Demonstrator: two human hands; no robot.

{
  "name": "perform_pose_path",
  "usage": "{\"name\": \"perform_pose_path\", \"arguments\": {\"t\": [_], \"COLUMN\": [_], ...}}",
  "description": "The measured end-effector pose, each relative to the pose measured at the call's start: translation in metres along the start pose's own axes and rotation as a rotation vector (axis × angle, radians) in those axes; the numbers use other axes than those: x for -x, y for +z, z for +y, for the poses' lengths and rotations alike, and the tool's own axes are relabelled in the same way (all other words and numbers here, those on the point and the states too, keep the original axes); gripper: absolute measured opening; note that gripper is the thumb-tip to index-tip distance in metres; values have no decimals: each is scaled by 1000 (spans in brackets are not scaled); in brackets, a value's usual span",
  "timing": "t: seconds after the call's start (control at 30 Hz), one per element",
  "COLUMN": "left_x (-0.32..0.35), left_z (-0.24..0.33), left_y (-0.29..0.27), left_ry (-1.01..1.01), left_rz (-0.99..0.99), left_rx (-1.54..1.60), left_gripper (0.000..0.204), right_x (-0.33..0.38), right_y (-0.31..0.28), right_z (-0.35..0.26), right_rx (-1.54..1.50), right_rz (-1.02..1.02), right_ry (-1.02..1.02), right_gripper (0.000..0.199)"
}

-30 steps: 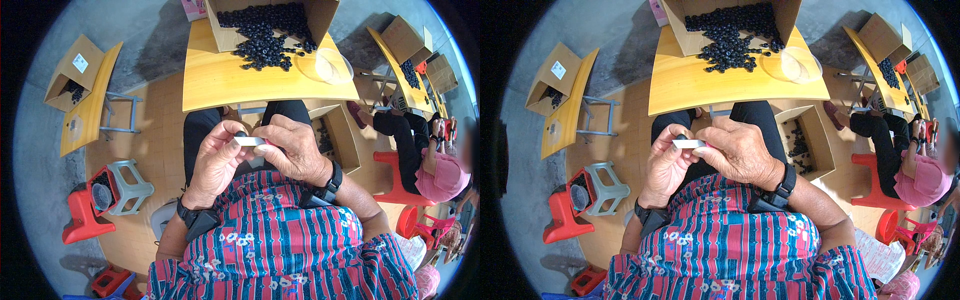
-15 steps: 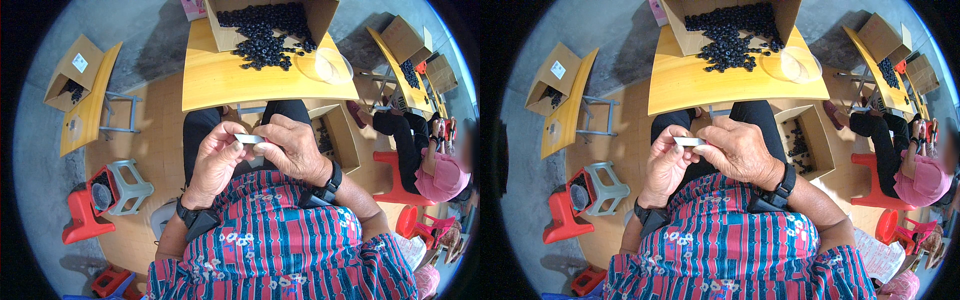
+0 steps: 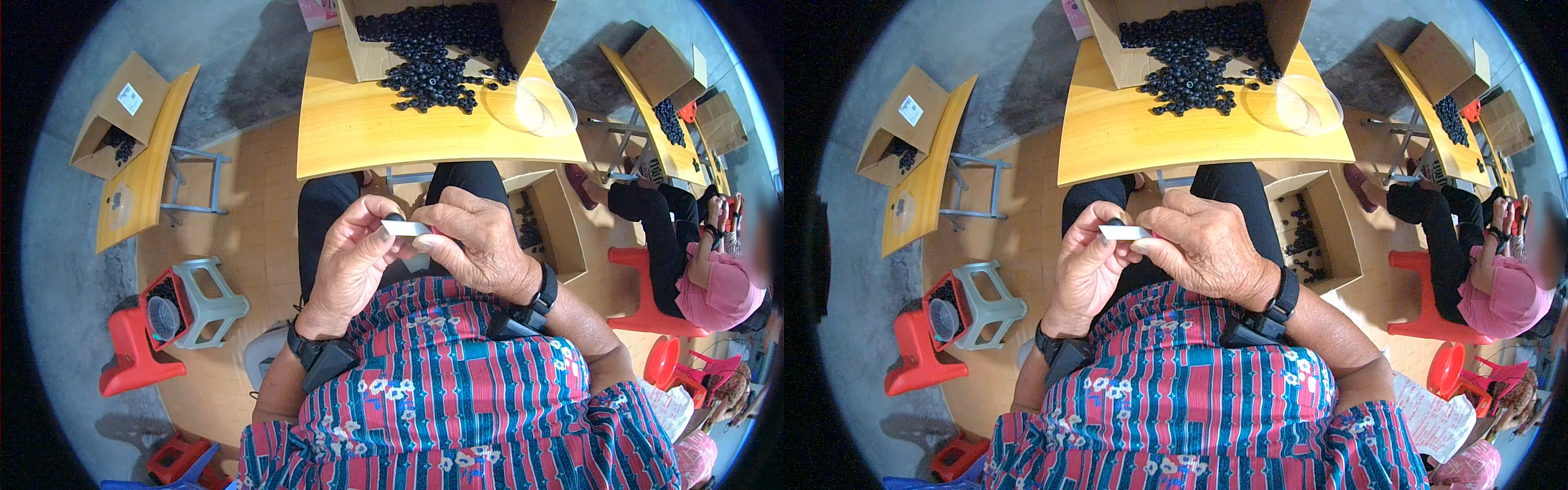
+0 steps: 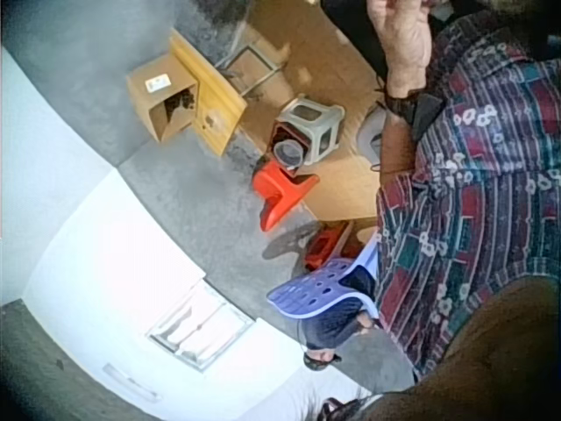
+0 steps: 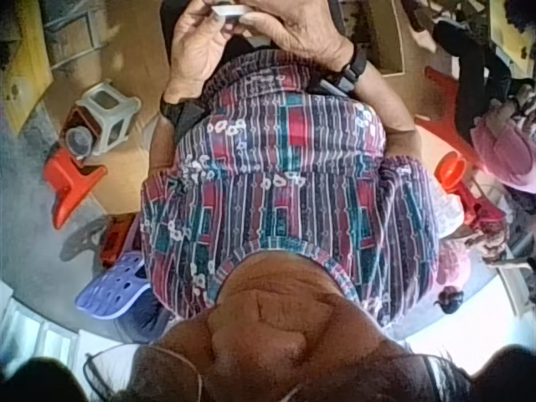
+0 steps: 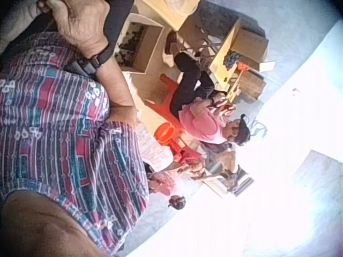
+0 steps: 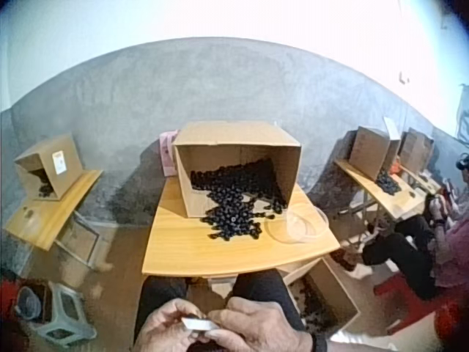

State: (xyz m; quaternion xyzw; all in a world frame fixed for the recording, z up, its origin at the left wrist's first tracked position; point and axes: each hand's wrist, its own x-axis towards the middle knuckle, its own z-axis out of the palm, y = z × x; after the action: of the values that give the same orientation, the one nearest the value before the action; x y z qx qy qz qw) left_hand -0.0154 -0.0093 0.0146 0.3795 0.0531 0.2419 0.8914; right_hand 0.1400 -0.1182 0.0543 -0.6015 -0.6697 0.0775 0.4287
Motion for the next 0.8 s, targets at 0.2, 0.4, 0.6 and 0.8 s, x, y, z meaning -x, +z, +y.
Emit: {"name": "perform_pose_path", "arguments": {"t": [0.2, 0.4, 0.6, 0.8], "left_x": [-1, 0, 2, -2], "left_z": [-6, -12, -22, -22], "left_y": [-8, -1, -11, 2], "left_ry": [-10, -66, -104, -159], "left_rz": [-56, 41, 20, 138], "left_rx": [63, 111, 200, 281], "left_gripper": [18, 18, 27, 13], "right_x": [2, 0, 0, 4], "right_y": [3, 11, 18, 20], "right_z": [18, 6, 8, 11], "right_rx": [-45, -244, -188, -161], "right_rz": [111, 130, 146, 235], "right_ry": [226, 12, 68, 85], "right_gripper": [21, 32, 36, 34]}}
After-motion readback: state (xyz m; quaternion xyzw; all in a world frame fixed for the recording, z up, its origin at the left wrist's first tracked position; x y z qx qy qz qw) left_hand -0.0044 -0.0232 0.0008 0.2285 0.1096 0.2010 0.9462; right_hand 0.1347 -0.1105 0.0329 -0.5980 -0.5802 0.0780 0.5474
